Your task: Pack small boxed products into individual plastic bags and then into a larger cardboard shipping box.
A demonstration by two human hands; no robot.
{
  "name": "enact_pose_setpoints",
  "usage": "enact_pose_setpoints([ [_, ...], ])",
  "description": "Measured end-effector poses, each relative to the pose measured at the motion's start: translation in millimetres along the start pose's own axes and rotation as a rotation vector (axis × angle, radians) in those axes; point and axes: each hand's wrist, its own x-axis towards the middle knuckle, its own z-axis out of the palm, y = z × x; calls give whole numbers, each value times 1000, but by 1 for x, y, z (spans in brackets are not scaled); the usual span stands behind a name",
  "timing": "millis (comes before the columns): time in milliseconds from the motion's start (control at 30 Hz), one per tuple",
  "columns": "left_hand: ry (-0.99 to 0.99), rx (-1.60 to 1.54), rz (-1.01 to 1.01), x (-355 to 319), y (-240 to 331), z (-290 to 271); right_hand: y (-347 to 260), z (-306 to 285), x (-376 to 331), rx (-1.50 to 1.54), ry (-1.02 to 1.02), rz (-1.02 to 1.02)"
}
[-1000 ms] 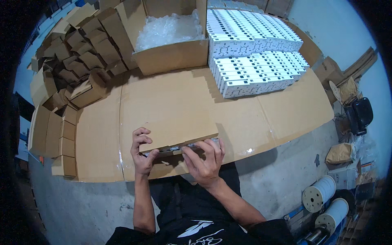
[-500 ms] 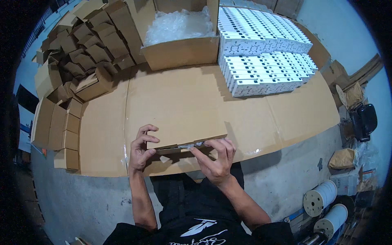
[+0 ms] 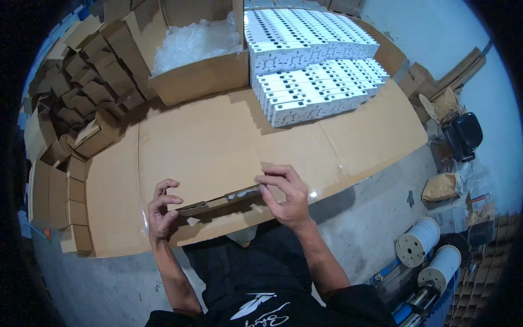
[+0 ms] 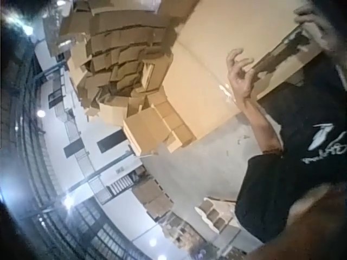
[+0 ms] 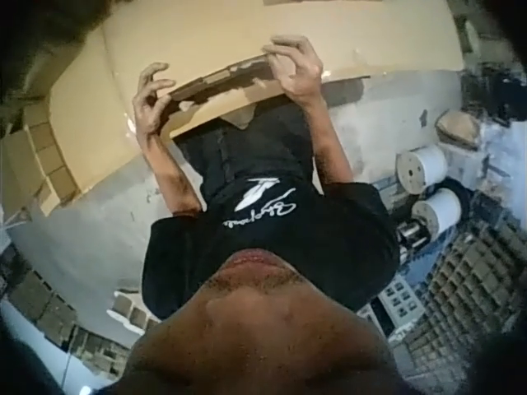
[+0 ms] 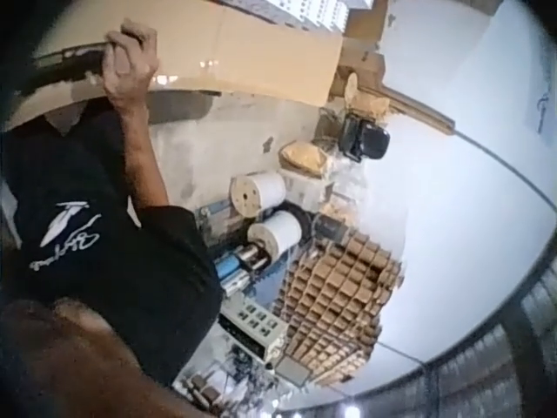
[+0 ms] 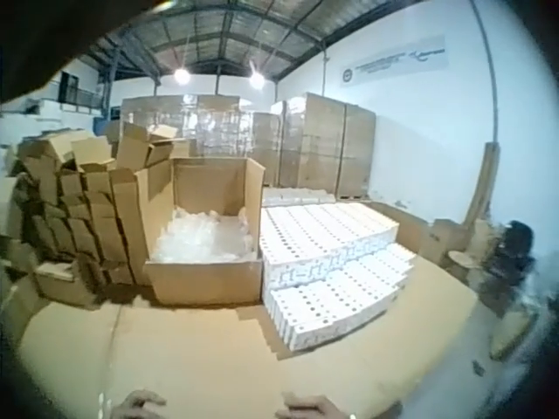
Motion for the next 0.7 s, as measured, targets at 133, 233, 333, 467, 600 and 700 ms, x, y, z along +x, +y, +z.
enact_pose_setpoints([
  [133,46,24,6,-1,-3,4,7,-4,-3,37,-28,21],
  [233,54,24,4,0,0,6,5,-7,1,13,-77,3],
  [333,58,17,-10,-3,2,5,0,-10,7,-26,-110,-23],
  [467,10,52,-22,0,8,2,1,-13,15,-69,-163,-168],
  [600,57,98,-57,2,25,13,-7,-10,16,-110,-198,-197],
  [700,76,163,-86,4,28,20,-18,5,18,-140,-217,-241],
])
